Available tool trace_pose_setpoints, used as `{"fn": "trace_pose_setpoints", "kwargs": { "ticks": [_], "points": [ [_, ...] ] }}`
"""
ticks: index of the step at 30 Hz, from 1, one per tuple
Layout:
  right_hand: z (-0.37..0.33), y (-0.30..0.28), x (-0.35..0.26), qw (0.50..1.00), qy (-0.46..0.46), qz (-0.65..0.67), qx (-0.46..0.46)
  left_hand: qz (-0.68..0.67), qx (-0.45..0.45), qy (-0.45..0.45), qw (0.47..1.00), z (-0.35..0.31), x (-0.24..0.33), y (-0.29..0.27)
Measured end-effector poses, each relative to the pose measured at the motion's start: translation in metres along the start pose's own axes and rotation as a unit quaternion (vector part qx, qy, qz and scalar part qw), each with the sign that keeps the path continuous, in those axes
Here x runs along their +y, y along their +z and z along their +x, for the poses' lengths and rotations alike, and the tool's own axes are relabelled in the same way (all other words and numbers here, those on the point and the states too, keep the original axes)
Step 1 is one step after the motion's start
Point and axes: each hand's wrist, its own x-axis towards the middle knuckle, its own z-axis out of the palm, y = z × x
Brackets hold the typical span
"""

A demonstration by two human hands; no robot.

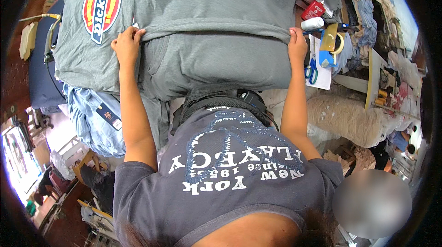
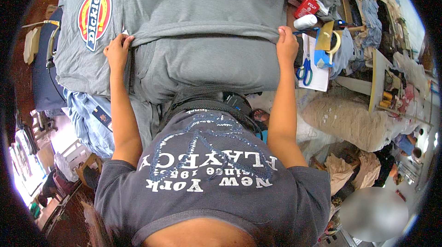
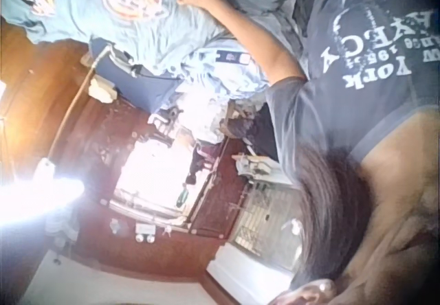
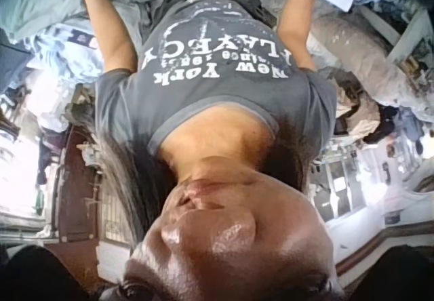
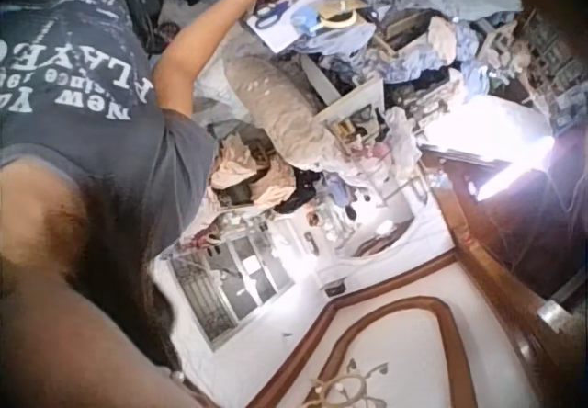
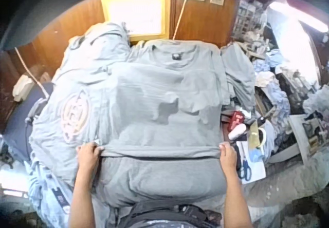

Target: The person inspects and folds a series of t-shirts by hand, checking the collar and hems, and using scissors to trim a loose thread on one shirt before placing them into a stack on a work table.

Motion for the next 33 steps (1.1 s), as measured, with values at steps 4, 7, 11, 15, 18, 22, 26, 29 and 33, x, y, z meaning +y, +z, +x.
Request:
{"fn": "trace_pose_setpoints", "kwargs": {
  "ticks": [4, 7, 11, 15, 18, 22, 26, 29, 33],
  "points": [
    [0.000, 0.002, 0.001, 0.999, -0.007, 0.052, 0.005, -0.130, -0.012, -0.035, 0.991, 0.004, -0.027, 0.012],
    [0.000, -0.001, 0.001, 0.999, 0.016, 0.040, -0.008, -0.239, 0.007, -0.053, 0.970, 0.006, -0.026, 0.010],
    [0.000, -0.003, -0.004, 0.995, 0.047, 0.088, -0.004, -0.327, 0.028, -0.051, 0.943, 0.007, -0.039, 0.024],
    [0.001, -0.004, -0.002, 0.993, 0.057, 0.105, -0.016, -0.337, 0.042, -0.037, 0.940, 0.006, -0.038, 0.024],
    [0.000, -0.006, 0.003, 0.993, 0.029, 0.112, 0.001, -0.331, 0.045, -0.026, 0.942, 0.007, -0.034, 0.023],
    [0.000, -0.001, 0.009, 0.994, 0.017, 0.097, 0.038, -0.347, 0.050, -0.035, 0.936, 0.006, -0.025, 0.016],
    [0.001, -0.001, 0.018, 0.962, 0.124, 0.239, 0.045, -0.337, 0.017, -0.051, 0.940, 0.005, -0.041, 0.021],
    [0.000, 0.000, 0.016, 0.960, 0.125, 0.240, 0.069, -0.352, -0.010, -0.054, 0.934, 0.005, -0.033, 0.017],
    [-0.001, -0.001, 0.012, 0.946, 0.123, 0.291, 0.072, -0.343, 0.016, -0.044, 0.938, 0.006, -0.034, 0.019]
  ]
}}
